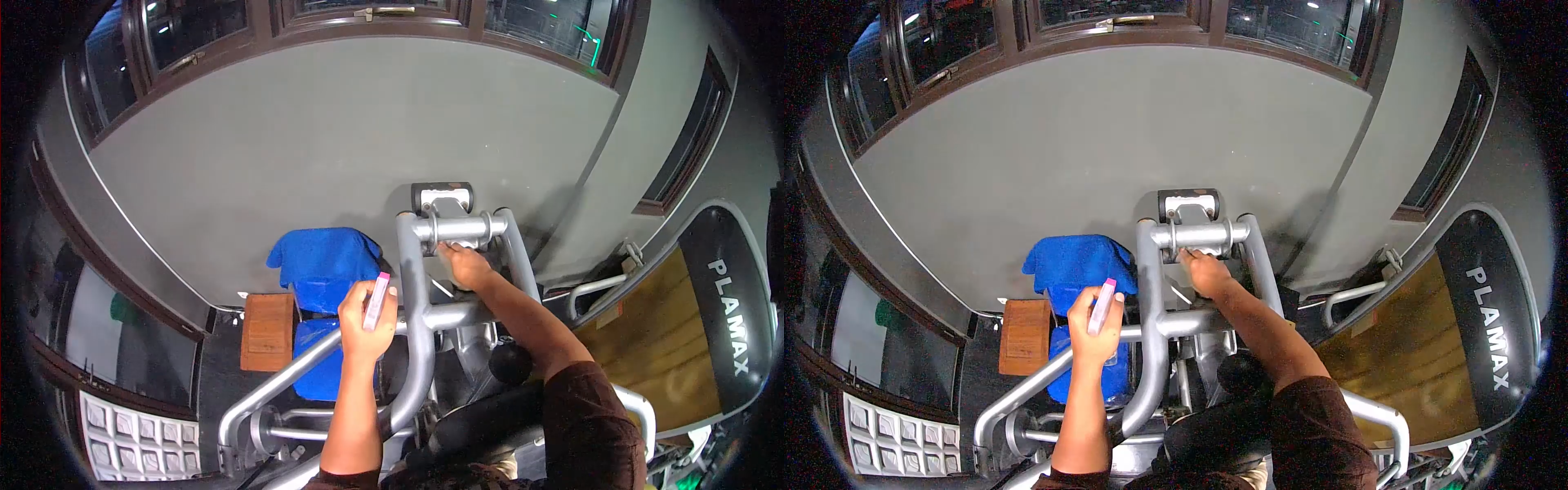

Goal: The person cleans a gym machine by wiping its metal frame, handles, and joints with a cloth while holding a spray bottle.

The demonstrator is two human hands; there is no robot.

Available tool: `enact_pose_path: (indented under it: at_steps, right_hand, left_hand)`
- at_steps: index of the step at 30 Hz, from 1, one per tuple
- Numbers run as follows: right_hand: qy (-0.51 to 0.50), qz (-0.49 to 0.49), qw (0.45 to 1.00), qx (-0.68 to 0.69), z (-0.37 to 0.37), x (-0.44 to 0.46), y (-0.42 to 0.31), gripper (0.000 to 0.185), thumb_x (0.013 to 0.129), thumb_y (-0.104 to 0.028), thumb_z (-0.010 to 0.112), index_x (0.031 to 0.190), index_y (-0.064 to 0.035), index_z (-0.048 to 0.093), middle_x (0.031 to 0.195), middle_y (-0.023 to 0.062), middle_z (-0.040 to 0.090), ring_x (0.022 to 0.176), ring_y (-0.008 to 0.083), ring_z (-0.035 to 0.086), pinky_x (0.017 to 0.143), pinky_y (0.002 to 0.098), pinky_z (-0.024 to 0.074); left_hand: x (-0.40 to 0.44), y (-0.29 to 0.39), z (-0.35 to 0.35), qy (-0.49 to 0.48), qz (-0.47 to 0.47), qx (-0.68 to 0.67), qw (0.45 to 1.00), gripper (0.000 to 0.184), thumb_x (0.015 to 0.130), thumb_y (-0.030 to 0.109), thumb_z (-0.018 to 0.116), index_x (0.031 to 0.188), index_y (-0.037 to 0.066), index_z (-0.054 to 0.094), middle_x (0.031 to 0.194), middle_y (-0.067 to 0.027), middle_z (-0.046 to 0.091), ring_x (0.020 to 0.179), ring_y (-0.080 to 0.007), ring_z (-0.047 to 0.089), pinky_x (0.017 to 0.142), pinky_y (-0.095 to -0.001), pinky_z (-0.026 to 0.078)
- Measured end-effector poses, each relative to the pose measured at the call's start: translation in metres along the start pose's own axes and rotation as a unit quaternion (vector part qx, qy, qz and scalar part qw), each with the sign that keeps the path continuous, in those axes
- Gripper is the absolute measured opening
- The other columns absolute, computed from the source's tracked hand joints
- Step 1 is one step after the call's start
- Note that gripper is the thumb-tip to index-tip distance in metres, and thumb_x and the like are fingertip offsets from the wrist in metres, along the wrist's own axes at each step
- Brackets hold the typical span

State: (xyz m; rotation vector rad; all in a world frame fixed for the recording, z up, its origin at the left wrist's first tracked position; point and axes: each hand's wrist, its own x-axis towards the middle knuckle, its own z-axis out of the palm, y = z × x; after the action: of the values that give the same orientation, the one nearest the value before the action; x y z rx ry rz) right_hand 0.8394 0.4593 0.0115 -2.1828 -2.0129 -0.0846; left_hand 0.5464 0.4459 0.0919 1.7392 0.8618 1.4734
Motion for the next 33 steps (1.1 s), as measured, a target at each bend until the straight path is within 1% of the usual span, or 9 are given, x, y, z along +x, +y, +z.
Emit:
enact_pose_path:
  at_steps: [2, 5, 8, 11, 14, 18, 24, 27, 33]
  right_hand:
    - [-0.055, 0.068, 0.996, 0.02, -0.006, 0.003, -0.003, 0.043, 0.098, -0.013, 0.047, 0.139, -0.0021, 0.052, 0.133, 0.0208, 0.06, 0.115, 0.0424, 0.062, 0.1, 0.0477, 0.0516]
    - [-0.036, 0.079, 0.995, -0.043, -0.001, 0.004, 0.002, 0.047, 0.095, -0.012, 0.053, 0.14, 0.0018, 0.051, 0.132, 0.0229, 0.06, 0.113, 0.0408, 0.065, 0.097, 0.0464, 0.0545]
    - [-0.143, 0.099, 0.98, -0.095, -0.002, 0.006, 0.009, 0.04, 0.098, -0.015, 0.049, 0.131, 0.0056, 0.056, 0.125, 0.0243, 0.064, 0.111, 0.0417, 0.066, 0.093, 0.0489, 0.0552]
    - [-0.123, 0.129, 0.984, -0.008, -0.033, 0.005, -0.014, 0.035, 0.099, -0.014, 0.045, 0.124, 0.0048, 0.06, 0.115, 0.0245, 0.068, 0.108, 0.0406, 0.067, 0.091, 0.05, 0.0556]
    - [-0.106, 0.094, 0.99, 0.014, -0.014, 0.016, -0.016, 0.032, 0.099, -0.013, 0.045, 0.12, 0.0019, 0.063, 0.11, 0.0237, 0.07, 0.107, 0.0403, 0.068, 0.092, 0.0501, 0.0551]
    - [0.033, -0.026, 0.999, 0.033, 0.005, 0.012, -0.005, 0.031, 0.099, -0.015, 0.045, 0.118, -0.0037, 0.067, 0.113, 0.0214, 0.07, 0.107, 0.0406, 0.068, 0.093, 0.0494, 0.0552]
    - [-0.068, 0.145, 0.979, -0.129, 0.007, 0.017, 0.001, 0.031, 0.098, -0.02, 0.051, 0.111, -0.0002, 0.07, 0.114, 0.0238, 0.069, 0.104, 0.0381, 0.07, 0.087, 0.0467, 0.0587]
    - [-0.068, 0.2, 0.971, -0.116, 0.006, 0.01, 0.014, 0.03, 0.098, -0.02, 0.051, 0.104, 0.001, 0.071, 0.108, 0.025, 0.07, 0.099, 0.0364, 0.072, 0.083, 0.0454, 0.0599]
    - [0.048, 0.138, 0.988, 0.054, 0.028, 0.007, 0.038, 0.022, 0.086, -0.013, 0.062, 0.098, 0.0035, 0.07, 0.098, 0.0274, 0.071, 0.091, 0.0433, 0.071, 0.083, 0.0473, 0.0586]
  left_hand:
    - [0.001, 0.001, 0.0, 0.005, 0.0, -0.003, 1.0, 0.011, 0.089, 0.008, 0.074, 0.086, 0.003, 0.064, 0.065, 0.0044, 0.056, 0.056, -0.0021, 0.046, 0.049, -0.023, 0.037]
    - [0.0, 0.002, 0.0, 0.008, -0.008, -0.005, 1.0, 0.012, 0.089, 0.008, 0.074, 0.086, 0.004, 0.064, 0.064, 0.0045, 0.056, 0.056, -0.0022, 0.046, 0.049, -0.0231, 0.037]
    - [0.001, -0.003, 0.0, 0.01, -0.003, 0.002, 1.0, 0.012, 0.089, 0.008, 0.074, 0.085, 0.004, 0.064, 0.064, 0.0044, 0.056, 0.056, -0.0023, 0.046, 0.049, -0.0232, 0.037]
    - [0.0, 0.001, 0.001, 0.008, -0.011, -0.003, 1.0, 0.012, 0.089, 0.008, 0.074, 0.085, 0.003, 0.064, 0.064, 0.0042, 0.056, 0.056, -0.0024, 0.047, 0.049, -0.0232, 0.038]
    - [-0.002, 0.002, 0.002, 0.0, -0.018, -0.006, 1.0, 0.012, 0.089, 0.009, 0.075, 0.086, 0.003, 0.064, 0.065, 0.0039, 0.057, 0.056, -0.0026, 0.047, 0.049, -0.0231, 0.038]
    - [-0.001, 0.0, 0.002, -0.001, -0.004, -0.002, 1.0, 0.012, 0.089, 0.009, 0.075, 0.087, 0.003, 0.065, 0.065, 0.0034, 0.057, 0.056, -0.0027, 0.047, 0.05, -0.0229, 0.038]
    - [-0.002, -0.002, 0.0, -0.005, -0.006, 0.008, 1.0, 0.013, 0.09, 0.008, 0.074, 0.086, 0.003, 0.063, 0.065, 0.0044, 0.056, 0.057, -0.0021, 0.046, 0.05, -0.0229, 0.037]
    - [-0.001, -0.004, -0.001, 0.003, -0.001, 0.006, 1.0, 0.013, 0.09, 0.008, 0.074, 0.085, 0.004, 0.063, 0.065, 0.0048, 0.055, 0.056, -0.002, 0.045, 0.05, -0.023, 0.037]
    - [0.001, -0.001, 0.001, 0.008, -0.021, -0.007, 1.0, 0.013, 0.09, 0.009, 0.074, 0.085, 0.004, 0.063, 0.065, 0.0045, 0.056, 0.056, -0.0019, 0.047, 0.05, -0.0227, 0.037]
